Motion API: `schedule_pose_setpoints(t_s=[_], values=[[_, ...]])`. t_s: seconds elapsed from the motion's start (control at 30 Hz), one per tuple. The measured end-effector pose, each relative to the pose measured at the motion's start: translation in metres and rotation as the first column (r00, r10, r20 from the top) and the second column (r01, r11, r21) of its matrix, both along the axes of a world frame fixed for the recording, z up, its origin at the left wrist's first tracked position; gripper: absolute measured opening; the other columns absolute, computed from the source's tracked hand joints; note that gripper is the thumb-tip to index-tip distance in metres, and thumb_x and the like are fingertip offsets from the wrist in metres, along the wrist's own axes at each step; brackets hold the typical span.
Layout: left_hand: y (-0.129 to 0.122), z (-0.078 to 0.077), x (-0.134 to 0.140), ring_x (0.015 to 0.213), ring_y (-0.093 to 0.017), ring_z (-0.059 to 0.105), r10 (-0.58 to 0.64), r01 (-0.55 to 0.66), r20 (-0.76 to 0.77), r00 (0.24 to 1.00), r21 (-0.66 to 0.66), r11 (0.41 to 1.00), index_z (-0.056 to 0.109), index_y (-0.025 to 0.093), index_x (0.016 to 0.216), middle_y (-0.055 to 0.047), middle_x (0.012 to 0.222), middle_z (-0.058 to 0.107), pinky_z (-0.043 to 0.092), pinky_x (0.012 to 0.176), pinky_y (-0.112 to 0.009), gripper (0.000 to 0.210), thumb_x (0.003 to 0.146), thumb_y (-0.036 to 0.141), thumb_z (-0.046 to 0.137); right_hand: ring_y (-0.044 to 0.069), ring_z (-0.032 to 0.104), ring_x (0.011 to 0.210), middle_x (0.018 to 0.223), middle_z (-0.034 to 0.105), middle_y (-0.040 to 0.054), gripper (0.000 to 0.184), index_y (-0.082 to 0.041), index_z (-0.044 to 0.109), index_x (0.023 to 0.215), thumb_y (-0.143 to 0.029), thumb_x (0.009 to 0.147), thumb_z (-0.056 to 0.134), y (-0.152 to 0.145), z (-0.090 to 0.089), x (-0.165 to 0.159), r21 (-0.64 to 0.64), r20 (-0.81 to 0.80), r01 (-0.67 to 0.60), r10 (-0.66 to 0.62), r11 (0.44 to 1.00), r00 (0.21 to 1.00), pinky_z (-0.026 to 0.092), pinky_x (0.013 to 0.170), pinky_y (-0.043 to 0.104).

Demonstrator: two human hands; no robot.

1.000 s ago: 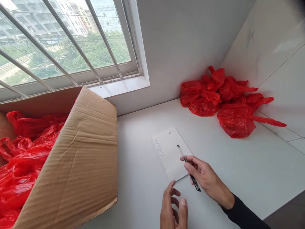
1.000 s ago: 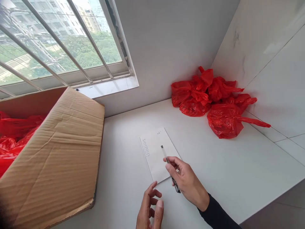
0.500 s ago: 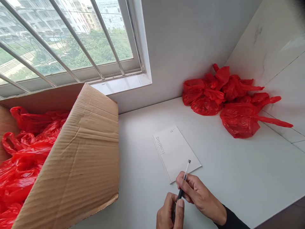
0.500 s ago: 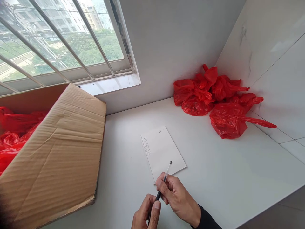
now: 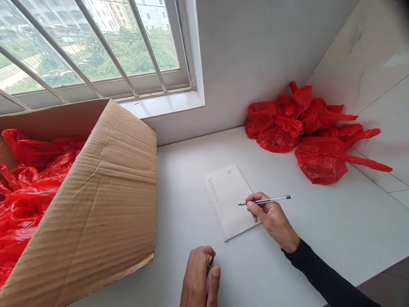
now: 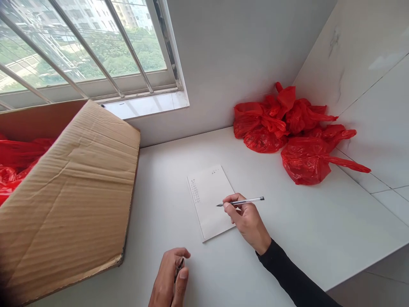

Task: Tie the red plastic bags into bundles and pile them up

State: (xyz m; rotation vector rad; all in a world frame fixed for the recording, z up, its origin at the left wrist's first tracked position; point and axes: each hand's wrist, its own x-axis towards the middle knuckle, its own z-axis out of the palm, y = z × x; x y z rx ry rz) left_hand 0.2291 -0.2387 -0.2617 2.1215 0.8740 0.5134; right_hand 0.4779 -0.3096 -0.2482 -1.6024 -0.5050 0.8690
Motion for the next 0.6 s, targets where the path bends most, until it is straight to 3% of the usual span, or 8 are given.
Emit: schedule_pose_setpoints(t_s=[0.07,0.17,0.23,0.33,0.6], values=[[0.014,-0.003,0.009,0.116,-0.023,0.055,-0.139,0.136,0.001,0.99,0.188,0.973,0.049,0.023,0.099,-0.011,0.121,0.06,0.049,0.091,-0.036,0.004,0.098,0.023,0.045,0.012,0.05,0.063,0.08,0.062,-0.0002,0.025,-0.022,0.065,0.097,-0.046,0.091,0.062,0.014,-0.006,-0.009,0.007,0.03,-0.034,0.033,0.999,0.999,0.045,0.062,0.028],[0.027,-0.008,0.023,0.143,-0.027,0.034,-0.263,0.277,-0.088,0.961,0.358,0.892,0.046,0.02,0.103,-0.016,0.148,0.046,0.044,0.108,-0.043,0.013,0.093,0.012,0.051,0.016,0.06,0.077,0.088,0.068,0.0029,0.024,-0.022,0.067,0.102,-0.042,0.094,0.057,0.033,-0.008,-0.019,0.044,0.077,-0.114,0.11,0.993,0.991,0.047,0.065,0.029],[0.03,-0.01,0.028,0.148,-0.029,0.026,-0.301,0.334,-0.143,0.943,0.401,0.853,0.047,0.018,0.105,-0.017,0.154,0.039,0.039,0.113,-0.048,0.016,0.092,0.01,0.052,0.017,0.062,0.083,0.093,0.07,0.0034,0.019,-0.022,0.067,0.099,-0.037,0.093,0.057,0.043,-0.007,-0.022,0.048,0.156,-0.155,0.146,0.987,0.977,0.049,0.07,0.029],[0.03,-0.011,0.03,0.15,-0.03,0.022,-0.346,0.406,-0.213,0.914,0.428,0.807,0.049,0.018,0.104,-0.016,0.156,0.038,0.036,0.116,-0.052,0.016,0.091,0.01,0.052,0.015,0.061,0.076,0.091,0.07,0.0012,0.01,-0.022,0.066,0.093,-0.03,0.09,0.06,0.054,-0.007,-0.022,0.029,0.277,-0.184,0.169,0.983,0.946,0.049,0.072,0.029],[0.031,-0.016,0.037,0.144,-0.026,0.037,-0.339,0.408,-0.233,0.912,0.422,0.81,0.051,0.015,0.11,-0.014,0.151,0.047,0.034,0.118,-0.049,0.022,0.09,0.006,0.05,0.011,0.053,0.058,0.073,0.062,-0.0027,0.006,-0.021,0.064,0.089,-0.024,0.087,0.059,0.066,-0.023,-0.023,0.02,0.37,-0.199,0.178,0.98,0.912,0.046,0.059,0.025]])
